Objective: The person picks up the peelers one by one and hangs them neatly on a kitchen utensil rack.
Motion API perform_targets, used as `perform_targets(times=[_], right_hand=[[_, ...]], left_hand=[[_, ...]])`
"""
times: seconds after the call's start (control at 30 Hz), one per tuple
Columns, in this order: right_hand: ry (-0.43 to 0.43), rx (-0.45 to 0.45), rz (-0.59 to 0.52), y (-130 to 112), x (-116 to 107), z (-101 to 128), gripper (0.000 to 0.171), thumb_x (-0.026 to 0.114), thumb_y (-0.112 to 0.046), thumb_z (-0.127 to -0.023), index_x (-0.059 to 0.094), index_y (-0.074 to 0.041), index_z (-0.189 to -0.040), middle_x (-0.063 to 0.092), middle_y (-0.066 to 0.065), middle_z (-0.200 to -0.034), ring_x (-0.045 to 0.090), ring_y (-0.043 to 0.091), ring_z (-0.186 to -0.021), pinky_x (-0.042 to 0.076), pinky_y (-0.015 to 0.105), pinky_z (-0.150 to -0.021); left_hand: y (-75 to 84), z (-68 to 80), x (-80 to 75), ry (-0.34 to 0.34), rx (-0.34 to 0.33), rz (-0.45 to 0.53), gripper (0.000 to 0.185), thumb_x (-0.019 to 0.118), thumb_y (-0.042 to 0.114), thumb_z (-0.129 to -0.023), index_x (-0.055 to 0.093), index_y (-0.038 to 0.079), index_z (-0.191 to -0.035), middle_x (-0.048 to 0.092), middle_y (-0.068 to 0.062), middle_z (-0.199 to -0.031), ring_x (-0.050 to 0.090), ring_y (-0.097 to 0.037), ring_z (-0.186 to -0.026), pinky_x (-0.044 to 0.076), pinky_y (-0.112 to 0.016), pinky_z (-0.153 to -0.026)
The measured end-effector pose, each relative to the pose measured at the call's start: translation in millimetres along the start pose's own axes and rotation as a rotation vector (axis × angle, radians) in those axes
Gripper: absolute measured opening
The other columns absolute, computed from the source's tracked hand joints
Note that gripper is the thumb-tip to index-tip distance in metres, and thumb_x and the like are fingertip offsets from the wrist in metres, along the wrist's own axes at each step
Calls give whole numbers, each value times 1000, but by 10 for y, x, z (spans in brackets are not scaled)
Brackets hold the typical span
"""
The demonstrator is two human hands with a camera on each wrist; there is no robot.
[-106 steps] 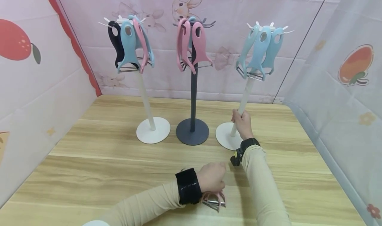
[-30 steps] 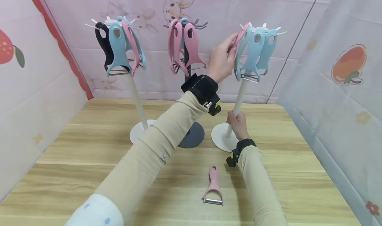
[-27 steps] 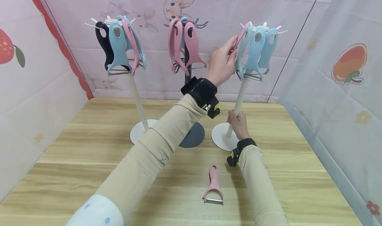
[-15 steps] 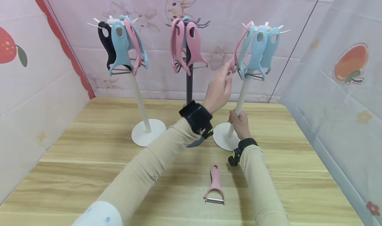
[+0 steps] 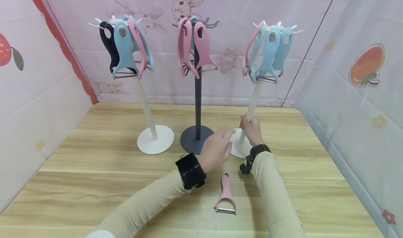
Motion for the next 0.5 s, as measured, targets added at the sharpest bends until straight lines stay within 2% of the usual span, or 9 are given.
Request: perform_targets(times=[0.1,0.2,0.27,0.4,0.5], right_hand=[[-6,-12,6,37,-7,-28,26,43,-8,-94,46,12,-77,49,7,-62,51,19,-64,41,33,-71],[-5,1,25,97,-25,-61,28,43,-12,-95,47,9,-77,50,3,-62,52,16,-65,39,33,-74],[3,7,29,129,-37,-77,28,43,-15,-95,47,6,-77,49,1,-62,52,15,-65,39,34,-75],[16,2,38,170,-42,-87,26,43,-18,-96,47,0,-77,48,-1,-62,51,15,-65,39,35,-75],[17,3,33,194,-33,-80,24,43,-18,-95,47,-4,-76,48,-2,-63,52,15,-65,39,35,-75]], left_hand=[[39,177,174,-182,-27,-22,11,56,22,-88,61,12,-86,56,2,-70,50,-9,-57,37,-21,-45],[92,342,336,-358,-50,-4,24,58,28,-86,54,15,-65,47,5,-59,44,-8,-48,32,-23,-40],[142,437,413,-434,-54,13,32,59,31,-85,50,16,-58,43,6,-56,42,-8,-47,32,-24,-39],[256,573,514,-510,-43,9,38,59,38,-85,44,17,-57,39,7,-55,41,-7,-47,32,-24,-39],[321,626,552,-505,-34,-15,41,60,42,-82,43,17,-55,38,8,-54,40,-7,-46,31,-24,-37]])
Point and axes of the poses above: each hand's wrist, its own z-axis away from the middle knuckle, its own x-axis out of the palm, y = z × x, the point moved 7 cm from there along -z, towards the middle knuckle
